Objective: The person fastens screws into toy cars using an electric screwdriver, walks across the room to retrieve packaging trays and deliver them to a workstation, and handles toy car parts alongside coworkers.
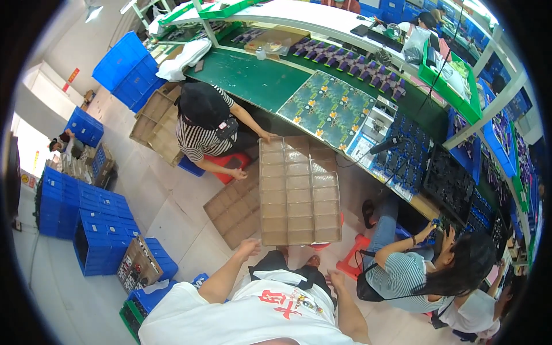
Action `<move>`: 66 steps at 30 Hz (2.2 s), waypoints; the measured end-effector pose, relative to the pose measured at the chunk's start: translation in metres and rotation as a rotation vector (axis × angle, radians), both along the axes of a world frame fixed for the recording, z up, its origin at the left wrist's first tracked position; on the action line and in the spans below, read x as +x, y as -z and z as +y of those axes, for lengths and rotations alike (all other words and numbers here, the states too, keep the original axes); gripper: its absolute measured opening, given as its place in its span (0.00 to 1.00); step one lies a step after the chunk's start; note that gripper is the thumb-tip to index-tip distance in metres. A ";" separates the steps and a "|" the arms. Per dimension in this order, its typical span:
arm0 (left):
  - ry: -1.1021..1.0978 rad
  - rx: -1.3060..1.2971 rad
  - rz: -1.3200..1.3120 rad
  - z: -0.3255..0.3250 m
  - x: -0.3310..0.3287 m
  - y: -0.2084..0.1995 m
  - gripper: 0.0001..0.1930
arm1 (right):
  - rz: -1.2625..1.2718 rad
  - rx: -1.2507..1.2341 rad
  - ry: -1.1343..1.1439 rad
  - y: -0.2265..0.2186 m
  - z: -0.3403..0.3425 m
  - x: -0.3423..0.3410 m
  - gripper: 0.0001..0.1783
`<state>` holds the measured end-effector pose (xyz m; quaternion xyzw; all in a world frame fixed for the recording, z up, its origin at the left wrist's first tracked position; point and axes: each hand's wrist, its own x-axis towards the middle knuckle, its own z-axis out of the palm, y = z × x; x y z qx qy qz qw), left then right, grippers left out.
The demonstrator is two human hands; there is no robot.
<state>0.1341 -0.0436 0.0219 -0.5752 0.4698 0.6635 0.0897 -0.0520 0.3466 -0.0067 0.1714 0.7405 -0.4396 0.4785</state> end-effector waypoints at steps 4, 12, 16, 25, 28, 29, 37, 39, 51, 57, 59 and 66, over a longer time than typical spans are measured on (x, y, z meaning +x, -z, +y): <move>0.063 -0.003 0.056 -0.018 -0.021 -0.012 0.21 | -0.011 -0.027 0.036 -0.007 -0.035 0.003 0.18; 0.199 0.039 -0.171 -0.038 0.052 0.037 0.20 | -0.021 0.048 0.052 -0.012 -0.046 0.036 0.19; 0.214 0.045 -0.255 -0.048 0.078 0.043 0.22 | -0.002 0.089 0.121 -0.018 -0.036 0.040 0.20; 0.204 0.042 -0.120 -0.073 0.040 0.042 0.20 | 0.160 -0.071 0.171 -0.045 -0.064 0.016 0.17; 0.205 -0.013 -0.074 -0.077 0.020 0.028 0.19 | 0.481 -0.316 0.153 -0.144 -0.127 -0.046 0.14; 0.220 -0.032 -0.054 -0.078 0.019 0.030 0.18 | 0.589 -0.453 0.126 -0.205 -0.150 -0.072 0.15; 0.120 -0.036 -0.029 -0.091 0.034 0.033 0.15 | 1.302 -1.060 -0.160 -0.511 -0.191 -0.137 0.20; 0.135 -0.021 -0.043 -0.089 0.030 0.024 0.15 | 1.293 -1.043 -0.150 -0.512 -0.196 -0.141 0.20; 0.142 0.022 -0.173 -0.080 0.074 0.016 0.19 | 1.253 -1.062 -0.176 -0.489 -0.205 -0.179 0.22; 0.126 0.047 -0.191 -0.073 0.074 0.012 0.19 | 1.297 -1.065 -0.213 -0.495 -0.205 -0.194 0.23; 0.126 0.045 -0.168 -0.075 0.067 0.011 0.19 | 1.313 -1.059 -0.222 -0.497 -0.201 -0.200 0.24; 0.175 0.028 -0.131 -0.078 0.054 0.005 0.19 | 1.339 -1.008 -0.198 -0.492 -0.173 -0.192 0.25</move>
